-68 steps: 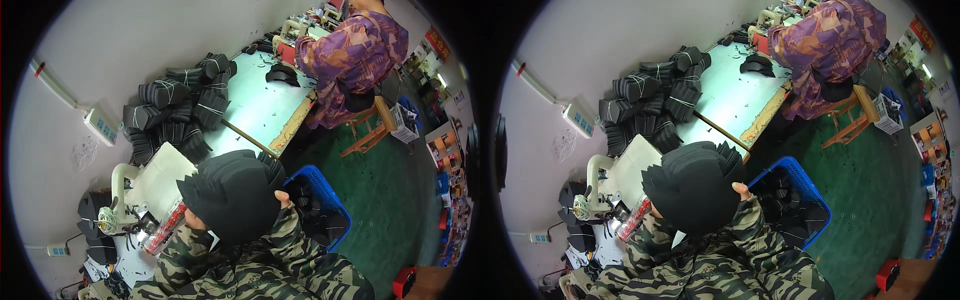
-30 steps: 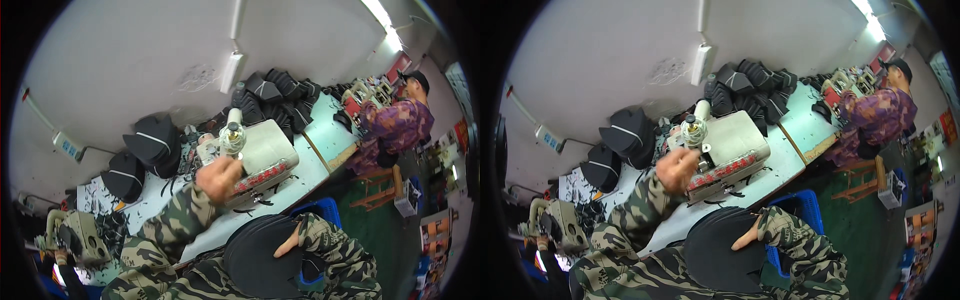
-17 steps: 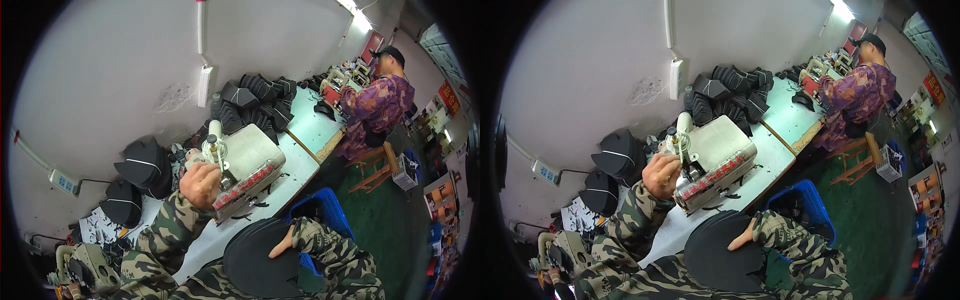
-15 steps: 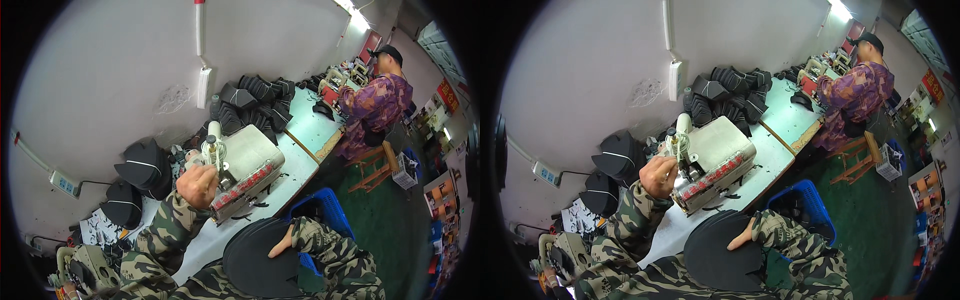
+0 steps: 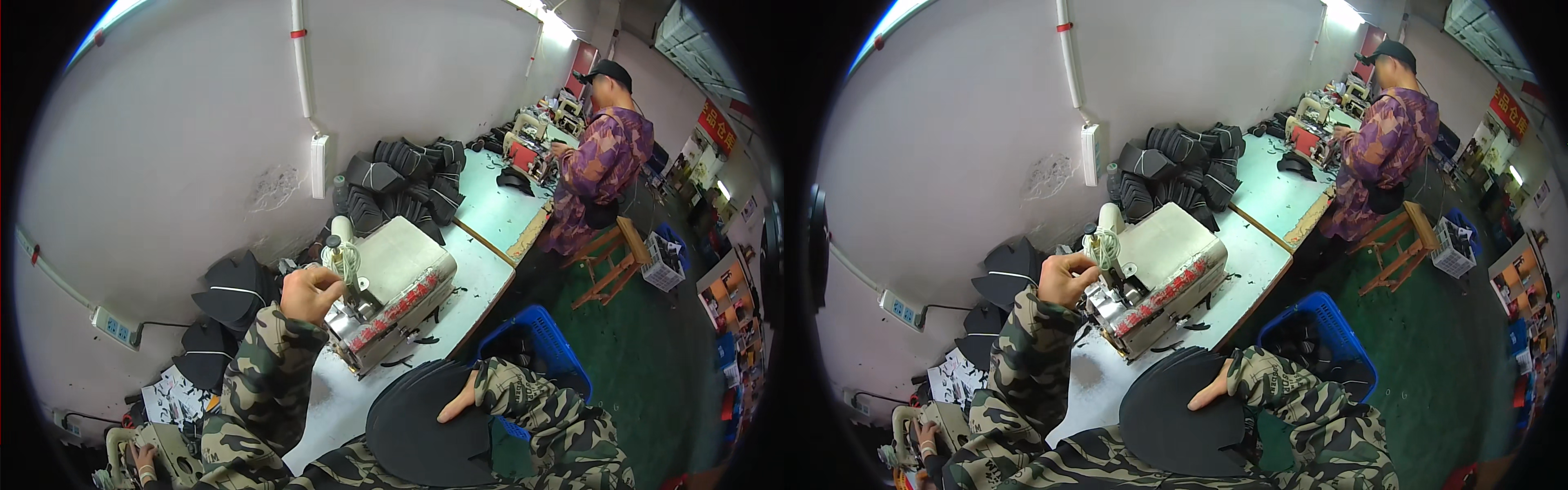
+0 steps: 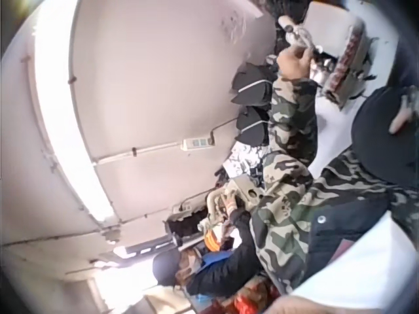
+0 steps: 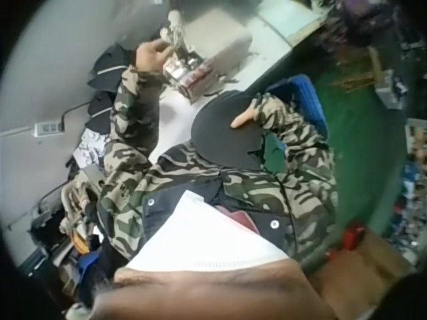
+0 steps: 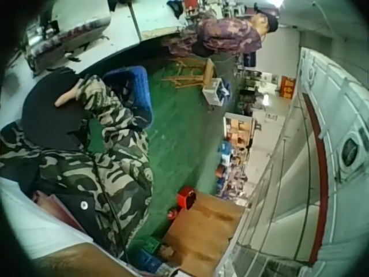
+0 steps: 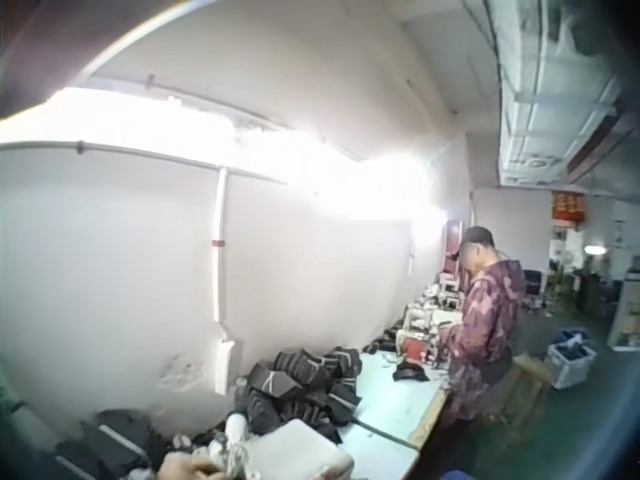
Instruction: Sewing black fabric components for shoes using an industrial sewing machine.
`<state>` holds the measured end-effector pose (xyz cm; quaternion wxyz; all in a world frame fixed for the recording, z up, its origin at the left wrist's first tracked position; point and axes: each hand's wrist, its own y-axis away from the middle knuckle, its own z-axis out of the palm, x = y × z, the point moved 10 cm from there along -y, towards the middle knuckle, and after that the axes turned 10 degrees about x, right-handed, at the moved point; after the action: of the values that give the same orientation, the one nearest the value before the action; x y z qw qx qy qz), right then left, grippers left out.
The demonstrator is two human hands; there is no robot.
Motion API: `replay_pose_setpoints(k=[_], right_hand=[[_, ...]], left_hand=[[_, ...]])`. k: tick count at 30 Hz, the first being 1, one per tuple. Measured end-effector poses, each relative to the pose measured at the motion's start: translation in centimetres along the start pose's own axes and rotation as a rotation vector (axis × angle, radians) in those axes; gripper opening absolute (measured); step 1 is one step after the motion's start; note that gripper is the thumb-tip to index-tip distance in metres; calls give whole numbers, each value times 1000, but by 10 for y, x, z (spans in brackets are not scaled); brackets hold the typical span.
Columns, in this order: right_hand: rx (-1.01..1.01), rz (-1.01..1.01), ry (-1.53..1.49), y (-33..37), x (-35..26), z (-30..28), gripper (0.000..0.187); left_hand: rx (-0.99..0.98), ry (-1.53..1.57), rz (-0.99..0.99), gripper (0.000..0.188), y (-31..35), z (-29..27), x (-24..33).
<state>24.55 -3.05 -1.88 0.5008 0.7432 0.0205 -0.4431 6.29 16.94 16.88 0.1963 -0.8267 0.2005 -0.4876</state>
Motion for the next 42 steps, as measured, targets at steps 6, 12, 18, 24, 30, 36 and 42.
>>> replay_pose_setpoints(k=[6,12,18,24,30,36,42], right_hand=[[73,69,-23,12,23,-6,82],[132,212,79,27,17,-12,85],[35,11,-185,39,9,0,69],[65,-97,-181,10,46,0,63],[-24,-82,-249,25,17,6,64],[39,-879,-324,56,-68,-23,64],[-234,-793,-617,24,-44,-11,62]], left_hand=[[-148,0,-54,10,4,22,19],[170,-264,204,9,-49,-6,28],[-19,-231,-207,22,-87,8,-98],[161,-27,-613,16,5,-39,-235],[79,-123,-523,10,62,-50,-219],[-846,-186,-139,17,176,79,-113],[-858,101,167,28,137,130,92]])
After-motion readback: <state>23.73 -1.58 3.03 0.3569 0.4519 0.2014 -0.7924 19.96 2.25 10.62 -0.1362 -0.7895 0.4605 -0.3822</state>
